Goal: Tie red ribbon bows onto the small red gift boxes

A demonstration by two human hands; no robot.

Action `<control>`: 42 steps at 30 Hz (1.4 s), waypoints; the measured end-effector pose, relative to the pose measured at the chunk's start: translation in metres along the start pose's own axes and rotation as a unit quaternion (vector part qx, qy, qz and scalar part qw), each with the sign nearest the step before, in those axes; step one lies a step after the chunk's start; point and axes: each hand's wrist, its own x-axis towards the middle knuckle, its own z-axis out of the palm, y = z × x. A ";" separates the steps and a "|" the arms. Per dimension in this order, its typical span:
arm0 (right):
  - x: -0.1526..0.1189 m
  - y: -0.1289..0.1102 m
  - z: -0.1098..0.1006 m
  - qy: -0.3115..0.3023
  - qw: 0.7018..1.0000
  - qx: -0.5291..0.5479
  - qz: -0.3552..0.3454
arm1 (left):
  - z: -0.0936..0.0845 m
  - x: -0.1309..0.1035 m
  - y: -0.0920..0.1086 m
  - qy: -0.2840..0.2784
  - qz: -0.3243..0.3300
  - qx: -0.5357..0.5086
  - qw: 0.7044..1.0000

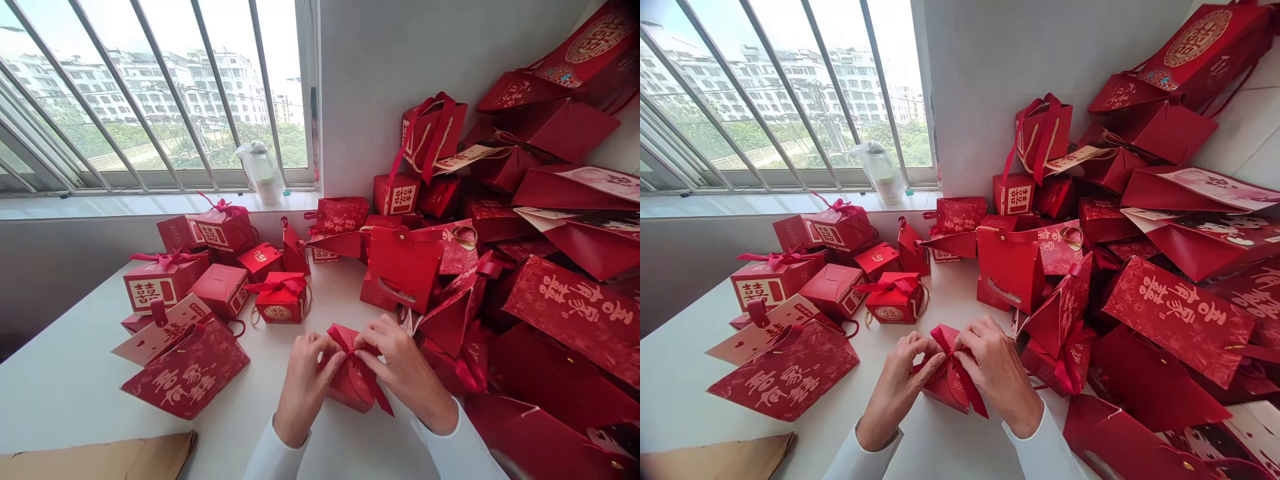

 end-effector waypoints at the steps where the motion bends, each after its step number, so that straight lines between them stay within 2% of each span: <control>1: 0.000 0.000 0.000 0.000 1.000 0.007 0.007 | 0.001 0.000 0.001 0.007 0.003 0.008 1.000; 6: 0.006 -0.002 0.003 -0.013 0.995 0.054 0.084 | 0.008 -0.004 0.007 0.050 0.029 0.093 0.994; 10: 0.008 -0.002 0.004 -0.026 0.990 0.063 0.125 | 0.012 -0.005 0.008 0.035 0.041 0.150 0.987; 13: 0.007 -0.001 0.003 -0.011 0.992 0.052 0.115 | 0.013 -0.004 0.005 0.010 0.039 0.131 0.991; 17: 0.006 0.000 0.001 0.006 0.991 0.071 0.112 | 0.013 -0.004 0.002 0.006 0.026 0.093 0.995; 23: 0.007 -0.002 -0.004 -0.024 0.976 0.151 0.153 | 0.012 -0.004 0.002 0.013 0.017 0.031 0.999; 28: 0.008 -0.003 -0.005 -0.036 0.978 0.143 0.148 | 0.009 -0.002 0.002 -0.005 0.009 -0.011 1.000; 35: 0.012 -0.002 -0.004 -0.053 0.977 0.153 0.137 | 0.008 -0.002 0.001 0.007 0.005 -0.019 1.000; 42: 0.010 -0.002 -0.007 -0.068 0.981 0.136 0.122 | 0.004 -0.005 0.001 -0.009 0.010 -0.029 0.999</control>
